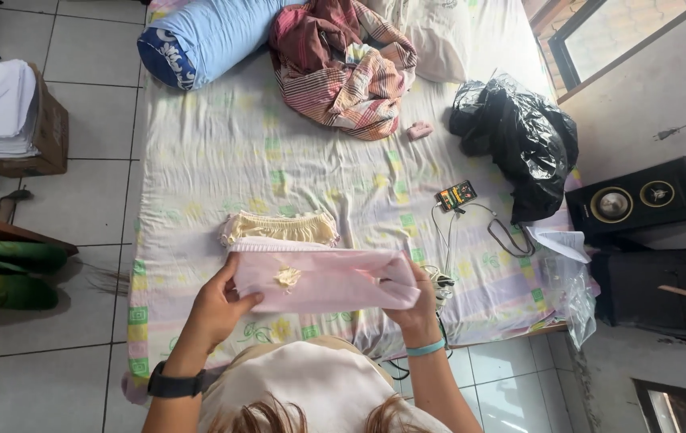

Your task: The person retrieves a pink pair of underwear from a drawer, unfolds and refolds it on a bed, then stacks it with other folded underwear. The person returns to the drawer and pulls out additional folded underwear.

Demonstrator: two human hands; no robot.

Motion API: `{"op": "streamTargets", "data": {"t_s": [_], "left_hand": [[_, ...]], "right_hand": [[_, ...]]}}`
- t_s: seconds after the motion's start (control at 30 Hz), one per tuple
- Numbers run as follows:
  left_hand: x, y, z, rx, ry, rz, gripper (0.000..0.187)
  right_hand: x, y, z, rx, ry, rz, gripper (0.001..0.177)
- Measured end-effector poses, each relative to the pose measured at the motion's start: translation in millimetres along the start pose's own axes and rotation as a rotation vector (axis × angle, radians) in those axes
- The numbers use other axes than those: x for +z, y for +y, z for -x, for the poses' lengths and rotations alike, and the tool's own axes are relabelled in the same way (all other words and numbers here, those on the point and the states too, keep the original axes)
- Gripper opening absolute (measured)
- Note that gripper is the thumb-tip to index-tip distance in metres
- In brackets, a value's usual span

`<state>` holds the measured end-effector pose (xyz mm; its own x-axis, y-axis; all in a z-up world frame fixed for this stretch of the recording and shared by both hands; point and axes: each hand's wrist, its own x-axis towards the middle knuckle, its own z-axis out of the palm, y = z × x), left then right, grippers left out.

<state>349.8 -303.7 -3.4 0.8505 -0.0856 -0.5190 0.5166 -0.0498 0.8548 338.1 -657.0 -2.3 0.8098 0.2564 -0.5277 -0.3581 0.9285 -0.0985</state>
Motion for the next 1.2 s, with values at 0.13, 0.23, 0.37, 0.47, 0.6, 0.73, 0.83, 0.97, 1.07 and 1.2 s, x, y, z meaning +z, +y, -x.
{"op": "streamTargets", "data": {"t_s": [0.13,0.23,0.37,0.47,0.6,0.73,0.83,0.97,1.07,1.2], "left_hand": [[1,8,4,-0.019,-0.16,0.771,0.058],[-5,19,0,-0.114,-0.197,1.281,0.026],[-27,-9,-30,-0.029,-0.405,1.351,0.052],[-41,-19,-38,0.048,-0.531,1.325,0.075],[-47,22,-26,0.059,-0.745,0.864,0.077],[-43,77,21,-0.043,-0.826,0.135,0.053],[-31,89,41,-0.175,-0.816,-0.963,0.075],[-17,61,53,0.268,-0.16,-1.653,0.055],[-22,37,48,0.59,0.071,-1.783,0.051],[-30,36,43,0.11,-0.284,-1.828,0.077]], "right_hand": [[39,3,13,-0.053,-0.179,-0.001,0.049],[50,-5,15,-0.039,-0.245,0.068,0.051],[60,-18,15,0.013,-0.401,0.214,0.059],[60,-30,18,0.054,-0.498,0.306,0.066],[61,-60,18,0.103,-0.66,0.455,0.077],[22,-150,10,0.048,-0.677,1.142,0.042],[120,-67,64,0.599,-0.389,2.225,0.035],[132,8,98,-0.116,-0.377,2.929,0.031],[118,17,92,-0.592,-0.282,3.187,0.036],[101,16,82,0.372,-0.374,3.178,0.03]]}}
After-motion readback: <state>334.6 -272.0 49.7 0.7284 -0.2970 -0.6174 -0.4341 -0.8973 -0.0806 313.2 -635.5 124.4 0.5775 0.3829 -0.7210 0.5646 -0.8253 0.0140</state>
